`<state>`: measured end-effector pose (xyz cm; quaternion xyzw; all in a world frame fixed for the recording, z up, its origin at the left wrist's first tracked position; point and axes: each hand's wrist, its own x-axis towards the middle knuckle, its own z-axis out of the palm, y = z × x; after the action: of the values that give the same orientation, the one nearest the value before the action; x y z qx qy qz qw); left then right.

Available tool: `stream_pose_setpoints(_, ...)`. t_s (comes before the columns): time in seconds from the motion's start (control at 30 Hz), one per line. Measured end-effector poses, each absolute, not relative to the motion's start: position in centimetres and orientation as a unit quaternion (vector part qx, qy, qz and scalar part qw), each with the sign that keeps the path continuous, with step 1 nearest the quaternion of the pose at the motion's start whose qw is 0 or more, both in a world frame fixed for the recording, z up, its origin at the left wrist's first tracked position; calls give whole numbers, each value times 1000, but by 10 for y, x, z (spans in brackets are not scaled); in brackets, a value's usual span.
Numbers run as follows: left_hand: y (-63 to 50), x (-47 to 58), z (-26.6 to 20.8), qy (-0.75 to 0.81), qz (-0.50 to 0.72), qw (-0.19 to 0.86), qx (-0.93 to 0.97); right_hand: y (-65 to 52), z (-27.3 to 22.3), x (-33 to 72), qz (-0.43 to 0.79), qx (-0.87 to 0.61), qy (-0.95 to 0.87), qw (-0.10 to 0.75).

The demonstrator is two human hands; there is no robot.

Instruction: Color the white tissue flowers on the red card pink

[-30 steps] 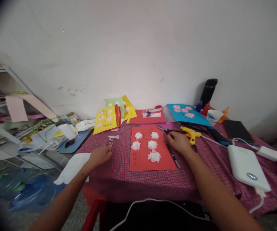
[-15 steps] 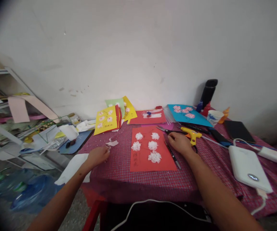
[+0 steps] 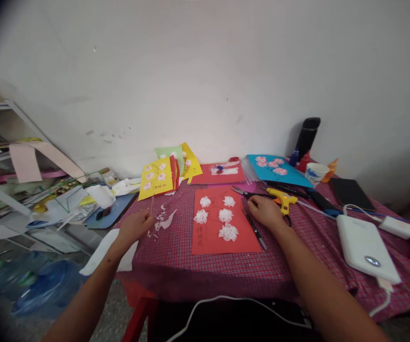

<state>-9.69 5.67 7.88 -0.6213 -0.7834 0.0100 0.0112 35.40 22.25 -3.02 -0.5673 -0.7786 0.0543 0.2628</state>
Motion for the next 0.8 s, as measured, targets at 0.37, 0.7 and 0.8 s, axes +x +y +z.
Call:
stream_pose_setpoints(0.37, 73, -37, 49, -736, 19, -39, -675, 217, -25, 352, 62, -563, -773, 286)
stream_pose_setpoints(0.7, 93, -45, 42, -737, 21, -40, -674, 214, -20, 350, 93, -559, -755, 330)
stream_pose_setpoints(0.8, 91, -49, 43, -730, 5, -35, -683, 210, -10, 347, 111, -569, -733, 356)
